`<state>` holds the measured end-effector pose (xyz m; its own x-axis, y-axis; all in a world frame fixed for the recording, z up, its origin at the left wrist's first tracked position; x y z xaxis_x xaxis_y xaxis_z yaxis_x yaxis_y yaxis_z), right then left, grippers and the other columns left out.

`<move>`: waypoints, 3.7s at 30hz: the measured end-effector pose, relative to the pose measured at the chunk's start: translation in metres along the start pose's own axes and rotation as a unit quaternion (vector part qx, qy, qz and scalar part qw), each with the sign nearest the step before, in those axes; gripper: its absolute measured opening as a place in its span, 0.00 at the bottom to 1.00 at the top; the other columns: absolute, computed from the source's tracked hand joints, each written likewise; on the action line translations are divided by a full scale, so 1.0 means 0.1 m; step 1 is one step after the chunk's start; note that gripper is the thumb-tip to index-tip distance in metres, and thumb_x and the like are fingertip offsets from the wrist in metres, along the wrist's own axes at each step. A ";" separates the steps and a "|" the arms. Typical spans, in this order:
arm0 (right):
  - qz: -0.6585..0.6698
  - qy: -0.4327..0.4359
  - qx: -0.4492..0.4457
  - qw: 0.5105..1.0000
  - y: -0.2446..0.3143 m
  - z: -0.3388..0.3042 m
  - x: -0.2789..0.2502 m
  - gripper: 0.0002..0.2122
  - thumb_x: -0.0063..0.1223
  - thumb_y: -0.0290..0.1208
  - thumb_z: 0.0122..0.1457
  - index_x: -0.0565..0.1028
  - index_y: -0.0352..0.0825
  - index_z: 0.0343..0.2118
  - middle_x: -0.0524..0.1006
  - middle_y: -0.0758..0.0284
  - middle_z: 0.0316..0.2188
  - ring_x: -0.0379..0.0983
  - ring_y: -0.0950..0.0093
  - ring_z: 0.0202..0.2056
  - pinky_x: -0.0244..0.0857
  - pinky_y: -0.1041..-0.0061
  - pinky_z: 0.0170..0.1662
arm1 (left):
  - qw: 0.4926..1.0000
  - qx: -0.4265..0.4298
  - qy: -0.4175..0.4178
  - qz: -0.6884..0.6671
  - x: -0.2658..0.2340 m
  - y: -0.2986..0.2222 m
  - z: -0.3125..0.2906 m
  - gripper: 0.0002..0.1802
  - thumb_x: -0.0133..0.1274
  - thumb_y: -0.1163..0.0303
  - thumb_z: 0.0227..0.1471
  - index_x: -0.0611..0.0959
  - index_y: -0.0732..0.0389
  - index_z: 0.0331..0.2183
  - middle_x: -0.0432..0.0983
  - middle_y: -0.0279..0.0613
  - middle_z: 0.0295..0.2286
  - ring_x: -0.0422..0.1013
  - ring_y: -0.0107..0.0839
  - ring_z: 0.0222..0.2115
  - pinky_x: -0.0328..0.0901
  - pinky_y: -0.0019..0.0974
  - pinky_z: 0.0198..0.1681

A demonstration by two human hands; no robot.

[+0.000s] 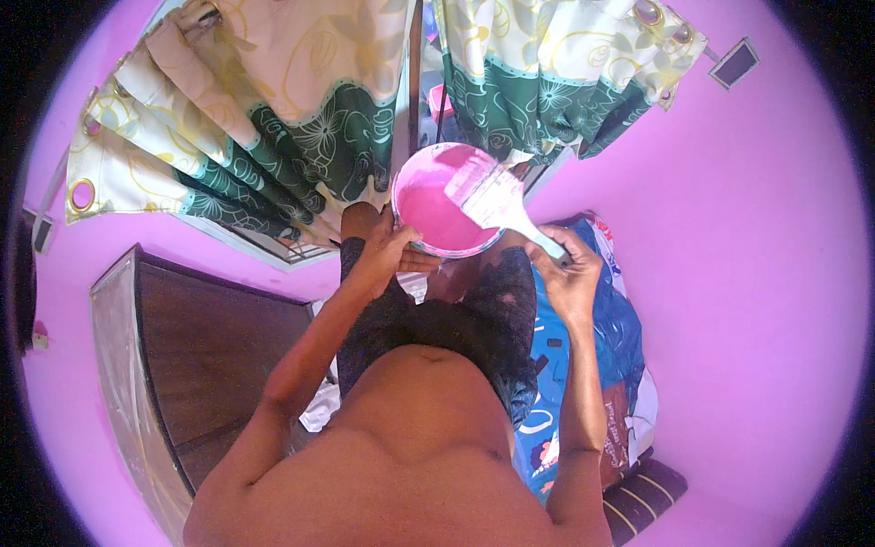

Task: The person paints the upper wall and ceiling area near a window using a paintbrush and a pink bucket of paint. They repeatedly dip the brush into the bucket and apply paint to the wall above the curtain rod and around the air conditioner unit.

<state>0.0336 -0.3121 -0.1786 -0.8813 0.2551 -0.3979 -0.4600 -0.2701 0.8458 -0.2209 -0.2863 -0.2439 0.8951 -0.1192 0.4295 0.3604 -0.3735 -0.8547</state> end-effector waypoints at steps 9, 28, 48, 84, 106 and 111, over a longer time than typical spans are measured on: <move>-0.281 0.121 -0.205 0.930 0.41 -0.02 0.53 0.11 0.58 0.18 0.45 0.77 0.32 0.34 0.70 0.61 0.22 0.70 0.66 0.22 0.64 0.74 0.25 | 1.000 0.004 0.007 0.003 -0.31 0.01 0.00 0.42 0.45 0.69 0.54 0.37 0.53 0.60 0.71 0.55 0.37 0.77 0.42 0.28 0.73 0.38 0.30; 0.094 0.041 0.115 0.988 -0.09 0.03 0.76 0.08 0.62 0.21 0.46 0.78 0.33 0.31 0.75 0.75 0.25 0.67 0.86 0.26 0.62 0.85 0.30 | 0.985 0.152 -0.080 0.023 -0.90 0.29 0.11 0.38 0.44 0.71 0.53 0.44 0.51 0.59 0.70 0.55 0.39 0.76 0.41 0.27 0.74 0.38 0.29; 0.120 -0.233 -0.166 0.951 1.44 2.82 -0.75 0.09 0.59 0.25 0.49 0.77 0.28 0.34 0.69 0.74 0.18 0.60 0.86 0.19 0.52 0.86 0.21 | 0.994 -0.005 -0.101 -0.037 -0.79 0.06 0.05 0.31 0.44 0.67 0.50 0.53 0.54 0.54 0.73 0.53 0.36 0.76 0.45 0.29 0.74 0.41 0.29; -0.171 -0.361 -0.154 0.904 1.17 4.07 -0.65 0.15 0.61 0.34 0.41 0.80 0.32 0.33 0.79 0.61 0.24 0.76 0.70 0.27 0.68 0.73 0.35 | 0.992 -0.008 -0.115 -0.050 -0.91 -0.05 -0.04 0.34 0.45 0.68 0.49 0.52 0.54 0.56 0.72 0.51 0.36 0.76 0.42 0.28 0.74 0.39 0.29; -0.099 -0.269 -0.195 0.938 1.79 3.85 -0.12 0.16 0.64 0.34 0.40 0.80 0.31 0.32 0.79 0.55 0.26 0.76 0.65 0.29 0.68 0.72 0.37 | 0.992 -0.017 -0.110 -0.063 -0.98 0.01 0.01 0.41 0.45 0.67 0.47 0.46 0.47 0.59 0.71 0.52 0.40 0.76 0.44 0.28 0.74 0.41 0.30; -0.052 -0.303 -0.188 0.933 1.73 3.81 -0.36 0.15 0.63 0.33 0.41 0.80 0.32 0.32 0.79 0.57 0.25 0.76 0.69 0.27 0.68 0.73 0.35 | 0.992 -0.009 -0.113 -0.060 -0.99 0.00 -0.02 0.39 0.45 0.67 0.48 0.47 0.49 0.59 0.71 0.52 0.40 0.76 0.44 0.28 0.74 0.40 0.29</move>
<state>0.0267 -0.0141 0.1179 -0.6587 0.7457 -0.0999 -0.6457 -0.4922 0.5837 -0.3102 -0.2760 -0.2863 0.8824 0.1367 0.4502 0.4658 -0.3887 -0.7950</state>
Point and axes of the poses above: each hand's wrist, its own z-axis towards the middle knuckle, its own x-axis out of the palm, y = z × x, the point moved 2 cm from there along z, towards the middle knuckle
